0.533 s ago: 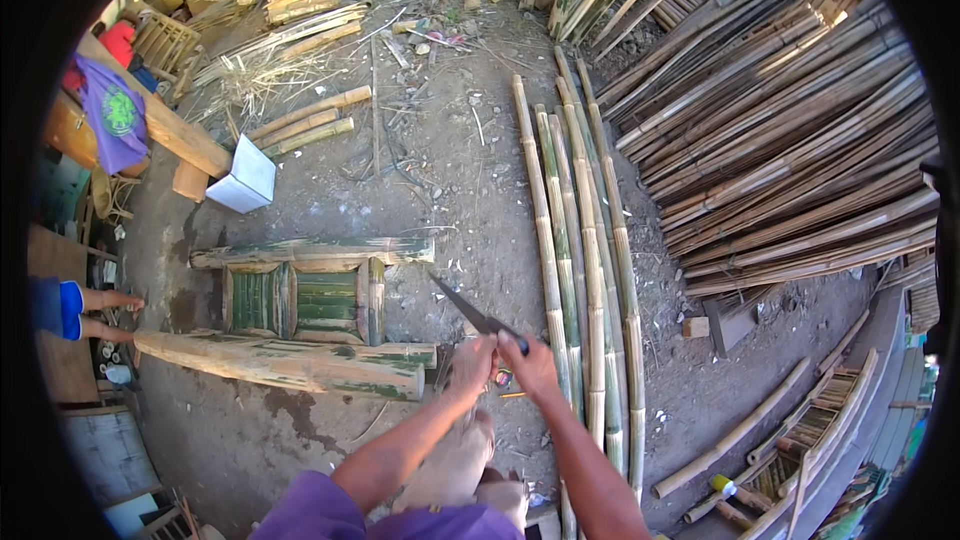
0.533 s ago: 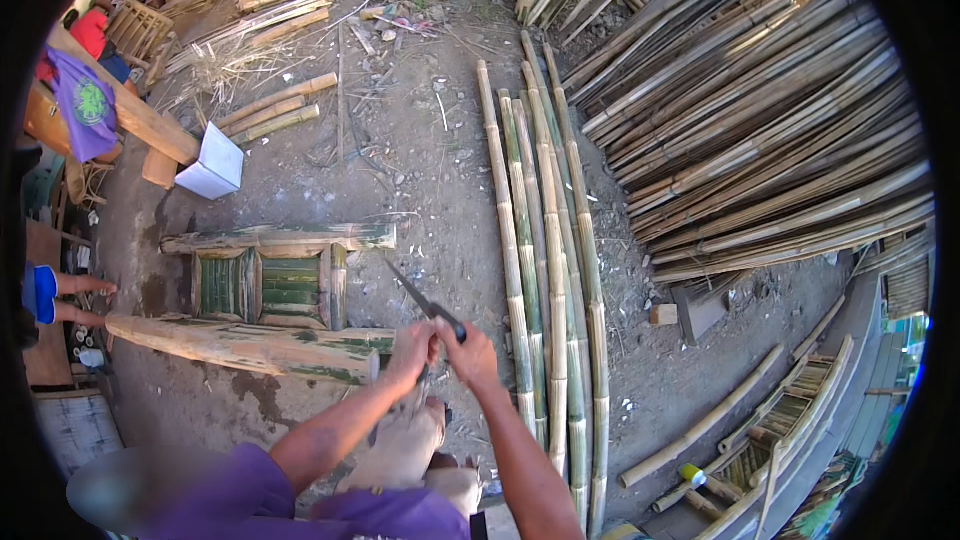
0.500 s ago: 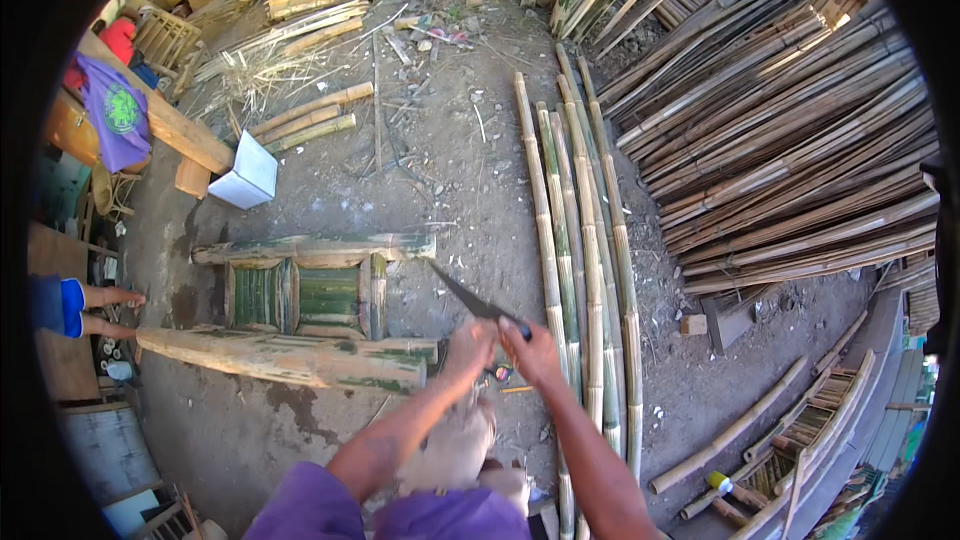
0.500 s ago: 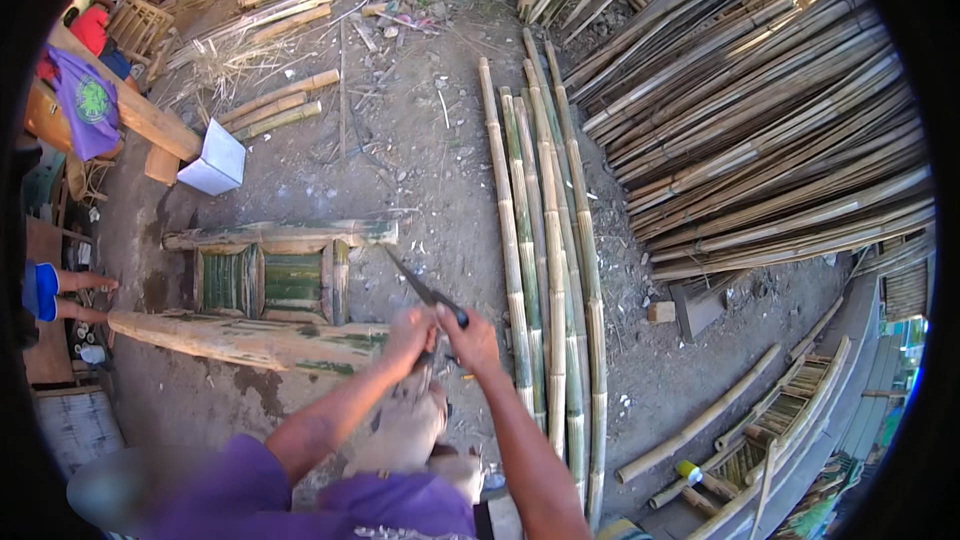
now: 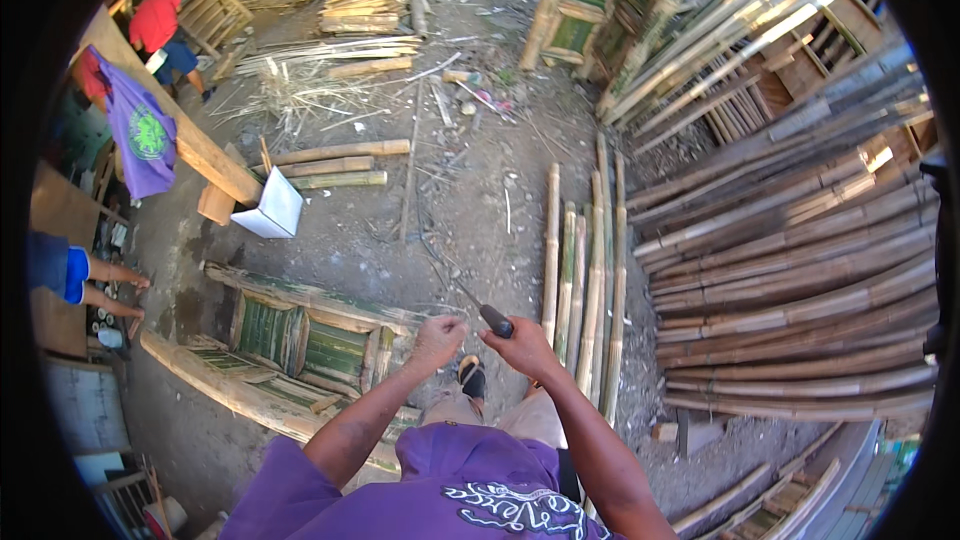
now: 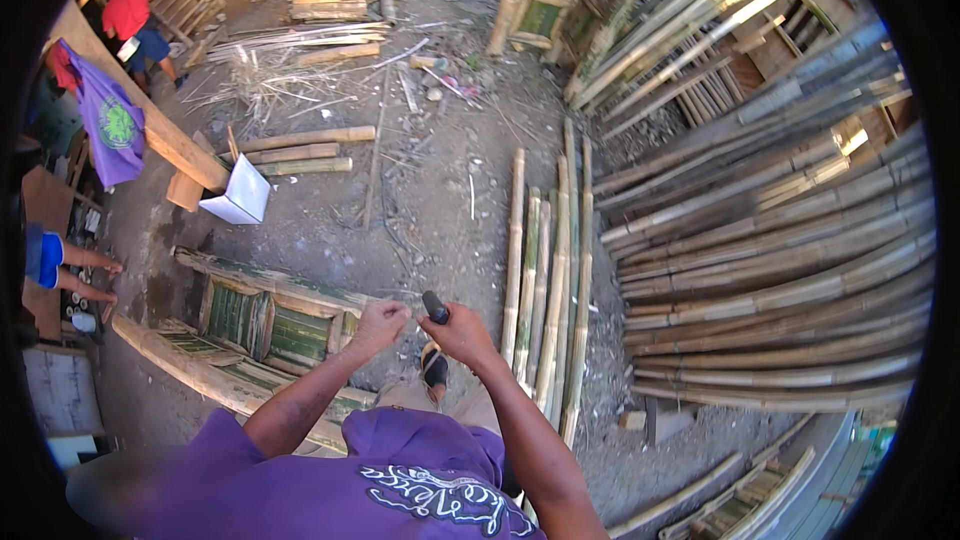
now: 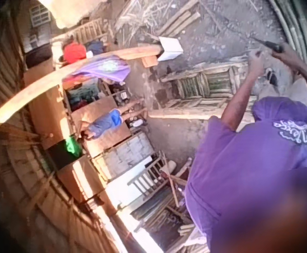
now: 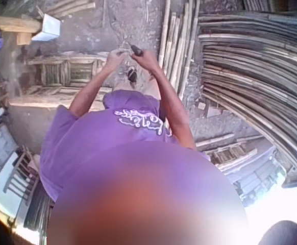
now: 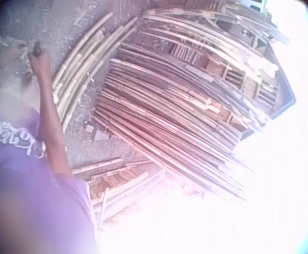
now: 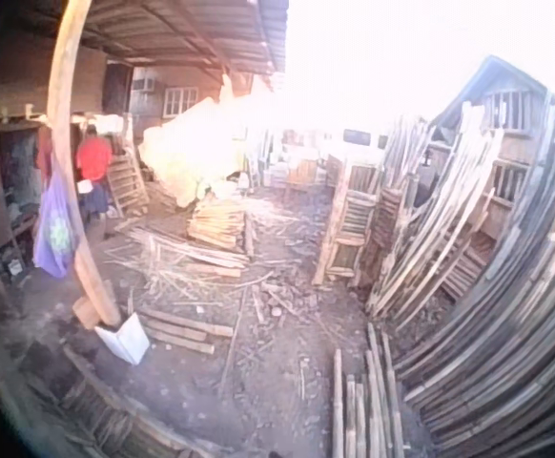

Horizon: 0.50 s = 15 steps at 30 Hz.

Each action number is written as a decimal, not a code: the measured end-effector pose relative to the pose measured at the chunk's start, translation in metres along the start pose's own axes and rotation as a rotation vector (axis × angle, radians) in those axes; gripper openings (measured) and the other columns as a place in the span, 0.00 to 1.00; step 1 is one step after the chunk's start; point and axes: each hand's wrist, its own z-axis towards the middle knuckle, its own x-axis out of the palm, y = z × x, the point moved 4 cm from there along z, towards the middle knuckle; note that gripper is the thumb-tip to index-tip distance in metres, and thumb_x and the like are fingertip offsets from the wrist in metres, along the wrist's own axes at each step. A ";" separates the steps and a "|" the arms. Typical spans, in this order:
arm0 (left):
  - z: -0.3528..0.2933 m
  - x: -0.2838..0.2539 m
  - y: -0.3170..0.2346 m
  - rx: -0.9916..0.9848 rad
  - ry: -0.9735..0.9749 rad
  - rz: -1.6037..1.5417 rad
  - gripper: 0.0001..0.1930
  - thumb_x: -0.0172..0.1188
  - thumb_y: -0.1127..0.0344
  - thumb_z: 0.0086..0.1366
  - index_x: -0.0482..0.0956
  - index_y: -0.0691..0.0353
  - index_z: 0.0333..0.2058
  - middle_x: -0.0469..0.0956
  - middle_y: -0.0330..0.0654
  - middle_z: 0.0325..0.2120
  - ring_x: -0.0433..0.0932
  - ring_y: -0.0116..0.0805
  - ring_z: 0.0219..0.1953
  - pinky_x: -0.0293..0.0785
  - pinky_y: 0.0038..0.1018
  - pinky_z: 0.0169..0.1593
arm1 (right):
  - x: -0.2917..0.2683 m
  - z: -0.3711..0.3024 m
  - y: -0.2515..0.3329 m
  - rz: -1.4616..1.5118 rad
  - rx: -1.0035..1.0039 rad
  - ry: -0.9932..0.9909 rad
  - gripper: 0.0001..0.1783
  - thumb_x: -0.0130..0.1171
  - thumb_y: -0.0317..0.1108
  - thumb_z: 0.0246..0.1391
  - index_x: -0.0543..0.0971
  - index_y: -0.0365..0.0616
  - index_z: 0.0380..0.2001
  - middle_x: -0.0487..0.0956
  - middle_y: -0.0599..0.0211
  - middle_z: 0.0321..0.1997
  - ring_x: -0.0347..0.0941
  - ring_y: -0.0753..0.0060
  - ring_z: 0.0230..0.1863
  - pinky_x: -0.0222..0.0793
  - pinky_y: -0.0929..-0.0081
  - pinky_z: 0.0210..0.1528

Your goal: The person measures and marks a bamboo piece with a tape measure and pencil, then uses a hand saw to cut the bamboo into smaller sections. The person sits on the ground while working and later uses a hammer and a blue tool to adjust the bamboo pieces.

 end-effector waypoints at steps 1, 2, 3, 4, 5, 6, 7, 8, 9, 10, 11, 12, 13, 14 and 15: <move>0.009 -0.003 -0.015 0.129 -0.058 0.088 0.18 0.64 0.54 0.63 0.85 0.66 0.32 0.78 0.40 0.18 0.76 0.28 0.18 0.71 0.32 0.26 | -0.003 0.019 0.011 -0.028 -0.022 0.034 0.30 0.66 0.57 0.54 0.81 0.34 0.30 0.79 0.55 0.23 0.75 0.62 0.26 0.70 0.62 0.33; 0.020 -0.007 -0.031 0.240 -0.120 0.174 0.18 0.63 0.53 0.64 0.85 0.67 0.33 0.79 0.41 0.19 0.76 0.27 0.18 0.70 0.30 0.24 | -0.007 0.040 0.021 -0.061 -0.051 0.057 0.30 0.66 0.57 0.54 0.81 0.33 0.31 0.79 0.53 0.23 0.76 0.61 0.26 0.71 0.61 0.33; 0.031 -0.012 -0.044 0.314 -0.179 0.262 0.19 0.63 0.53 0.65 0.86 0.67 0.35 0.80 0.42 0.21 0.75 0.25 0.17 0.69 0.29 0.22 | -0.012 0.059 0.030 -0.062 -0.070 0.054 0.31 0.66 0.57 0.54 0.80 0.32 0.32 0.79 0.51 0.23 0.77 0.58 0.26 0.71 0.60 0.33; 0.041 -0.020 -0.049 0.274 -0.204 0.304 0.17 0.63 0.54 0.64 0.87 0.65 0.37 0.82 0.44 0.22 0.78 0.28 0.21 0.73 0.31 0.27 | -0.016 0.078 0.039 -0.069 -0.093 0.046 0.31 0.66 0.57 0.54 0.80 0.31 0.33 0.79 0.48 0.23 0.78 0.54 0.27 0.71 0.59 0.34; 0.053 -0.028 -0.048 0.139 -0.205 0.296 0.17 0.64 0.54 0.63 0.87 0.65 0.37 0.82 0.47 0.22 0.80 0.33 0.22 0.74 0.33 0.30 | -0.020 0.098 0.046 -0.079 -0.097 0.051 0.32 0.66 0.57 0.54 0.79 0.30 0.33 0.79 0.46 0.24 0.79 0.51 0.27 0.71 0.58 0.34; 0.064 -0.037 -0.043 0.002 -0.208 0.278 0.17 0.64 0.53 0.61 0.87 0.64 0.36 0.82 0.49 0.22 0.82 0.38 0.24 0.75 0.35 0.32 | -0.025 0.118 0.057 -0.158 -0.190 0.008 0.32 0.65 0.57 0.55 0.78 0.29 0.34 0.79 0.42 0.25 0.80 0.42 0.30 0.72 0.55 0.35; 0.075 -0.045 -0.035 -0.129 -0.223 0.254 0.17 0.65 0.53 0.60 0.87 0.63 0.35 0.82 0.51 0.21 0.83 0.43 0.26 0.77 0.37 0.35 | -0.026 0.139 0.066 -0.161 -0.264 0.045 0.32 0.65 0.57 0.54 0.77 0.30 0.34 0.80 0.41 0.26 0.80 0.41 0.30 0.72 0.55 0.35; 0.083 -0.052 -0.026 -0.165 -0.304 0.154 0.18 0.64 0.51 0.60 0.87 0.64 0.30 0.81 0.50 0.19 0.82 0.42 0.24 0.76 0.37 0.33 | -0.026 0.160 0.075 -0.186 -0.317 0.099 0.32 0.65 0.57 0.54 0.77 0.30 0.33 0.80 0.41 0.26 0.79 0.39 0.31 0.72 0.54 0.36; 0.094 -0.058 -0.019 -0.138 -0.391 0.124 0.18 0.64 0.51 0.60 0.87 0.64 0.29 0.80 0.50 0.18 0.81 0.41 0.23 0.75 0.36 0.32 | -0.025 0.181 0.082 -0.233 -0.340 0.162 0.32 0.66 0.57 0.54 0.77 0.30 0.33 0.80 0.40 0.26 0.79 0.38 0.32 0.72 0.53 0.36; 0.105 -0.064 -0.012 -0.109 -0.499 0.083 0.19 0.64 0.51 0.60 0.86 0.64 0.28 0.80 0.50 0.18 0.81 0.40 0.23 0.75 0.36 0.32 | -0.022 0.201 0.092 -0.295 -0.439 0.249 0.28 0.67 0.54 0.53 0.77 0.34 0.33 0.80 0.42 0.26 0.79 0.39 0.32 0.73 0.53 0.36; 0.112 -0.068 -0.004 -0.131 -0.576 0.047 0.19 0.63 0.51 0.60 0.86 0.64 0.27 0.79 0.49 0.17 0.80 0.38 0.22 0.74 0.36 0.31 | -0.018 0.220 0.101 -0.306 -0.520 0.326 0.27 0.68 0.53 0.53 0.78 0.36 0.34 0.80 0.43 0.27 0.79 0.40 0.32 0.73 0.53 0.36; 0.111 -0.066 0.004 -0.157 -0.730 -0.058 0.19 0.63 0.51 0.60 0.86 0.64 0.27 0.79 0.48 0.17 0.79 0.37 0.21 0.74 0.35 0.30 | -0.017 0.234 0.108 -0.328 -0.595 0.394 0.25 0.68 0.52 0.53 0.78 0.37 0.36 0.80 0.44 0.27 0.79 0.40 0.31 0.73 0.53 0.35; 0.115 -0.070 0.008 -0.211 -0.852 -0.148 0.19 0.63 0.51 0.60 0.85 0.64 0.26 0.79 0.47 0.16 0.79 0.35 0.21 0.74 0.35 0.30 | -0.014 0.252 0.119 -0.333 -0.696 0.435 0.24 0.69 0.50 0.52 0.79 0.38 0.37 0.80 0.45 0.27 0.80 0.41 0.31 0.73 0.53 0.35; 0.114 -0.065 0.011 -0.278 -0.954 -0.238 0.19 0.63 0.51 0.60 0.85 0.65 0.26 0.78 0.46 0.16 0.78 0.34 0.20 0.73 0.34 0.29 | -0.014 0.263 0.127 -0.278 -0.761 0.489 0.20 0.70 0.45 0.53 0.81 0.41 0.41 0.80 0.48 0.28 0.80 0.44 0.31 0.73 0.57 0.33; 0.112 -0.057 0.008 -0.341 -1.012 -0.260 0.19 0.63 0.52 0.61 0.85 0.64 0.25 0.78 0.44 0.15 0.78 0.33 0.20 0.73 0.34 0.29 | -0.014 0.274 0.134 -0.284 -0.821 0.543 0.20 0.70 0.44 0.53 0.81 0.41 0.42 0.80 0.49 0.28 0.80 0.45 0.30 0.73 0.59 0.32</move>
